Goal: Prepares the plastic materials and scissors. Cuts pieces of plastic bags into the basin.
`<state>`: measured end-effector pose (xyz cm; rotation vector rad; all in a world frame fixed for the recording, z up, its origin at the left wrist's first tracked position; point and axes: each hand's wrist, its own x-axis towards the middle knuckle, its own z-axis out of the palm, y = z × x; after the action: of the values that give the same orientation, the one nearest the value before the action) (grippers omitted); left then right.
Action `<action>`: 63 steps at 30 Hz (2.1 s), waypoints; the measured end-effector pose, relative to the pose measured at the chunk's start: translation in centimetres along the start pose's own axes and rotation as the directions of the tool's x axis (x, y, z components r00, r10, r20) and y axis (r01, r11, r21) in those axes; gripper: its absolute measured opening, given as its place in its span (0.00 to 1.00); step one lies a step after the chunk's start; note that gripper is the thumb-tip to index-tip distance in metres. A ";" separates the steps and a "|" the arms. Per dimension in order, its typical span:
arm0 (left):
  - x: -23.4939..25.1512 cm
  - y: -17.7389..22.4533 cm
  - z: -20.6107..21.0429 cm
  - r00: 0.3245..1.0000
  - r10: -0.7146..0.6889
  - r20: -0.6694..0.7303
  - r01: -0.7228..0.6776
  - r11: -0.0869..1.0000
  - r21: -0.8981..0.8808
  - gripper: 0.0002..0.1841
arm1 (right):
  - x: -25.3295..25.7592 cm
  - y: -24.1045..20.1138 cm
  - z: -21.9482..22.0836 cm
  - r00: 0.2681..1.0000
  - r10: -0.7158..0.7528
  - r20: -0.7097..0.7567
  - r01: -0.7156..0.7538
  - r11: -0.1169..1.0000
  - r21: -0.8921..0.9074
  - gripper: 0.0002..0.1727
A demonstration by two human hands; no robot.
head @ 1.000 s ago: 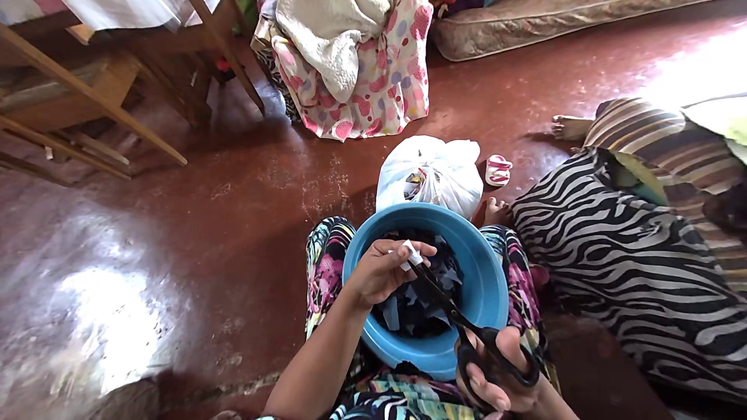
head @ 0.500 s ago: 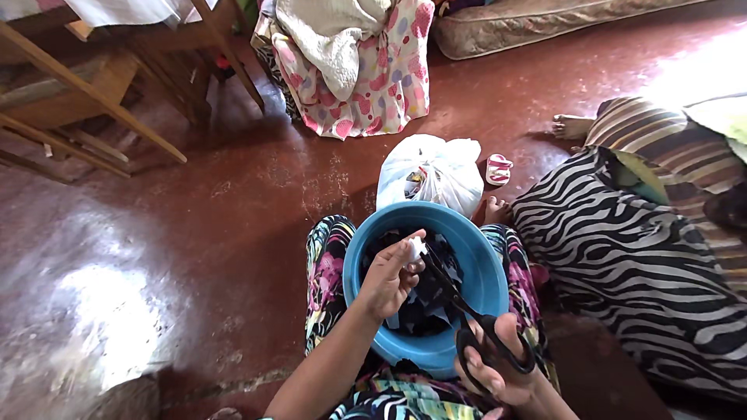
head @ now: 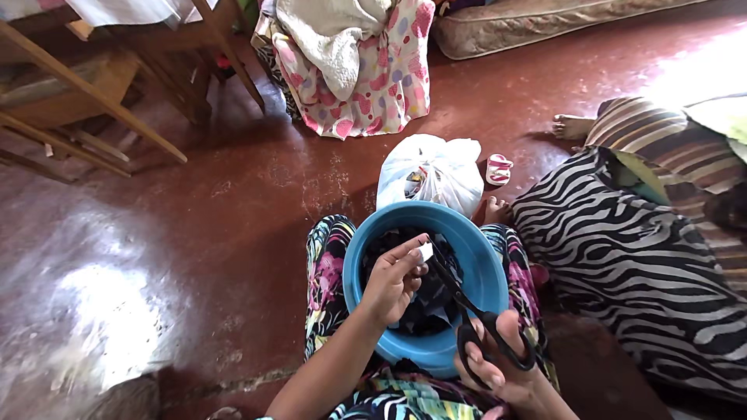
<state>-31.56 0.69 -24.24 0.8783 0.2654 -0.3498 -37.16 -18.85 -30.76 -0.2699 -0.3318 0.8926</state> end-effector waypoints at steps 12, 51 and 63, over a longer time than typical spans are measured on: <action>0.7 0.2 -0.3 0.994 0.083 -0.073 -0.096 0.974 -0.207 0.18 | -0.3 0.1 0.6 0.997 0.009 0.074 -0.009 1.000 0.001 0.36; -1.4 1.7 -0.5 0.955 0.296 -0.034 -0.280 0.932 0.231 0.27 | 0.4 -0.3 4.5 0.745 -0.568 -0.350 -0.562 -0.251 -0.788 0.33; -1.1 1.4 -0.4 0.976 0.150 -0.156 -0.135 0.986 0.102 0.21 | 0.3 -0.2 4.0 0.716 -0.569 -0.405 -0.549 -0.100 -0.830 0.36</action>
<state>-32.06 2.06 -23.11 1.0117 0.3376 -0.1569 -38.39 -18.39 -26.96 -2.1807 -0.1862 0.1548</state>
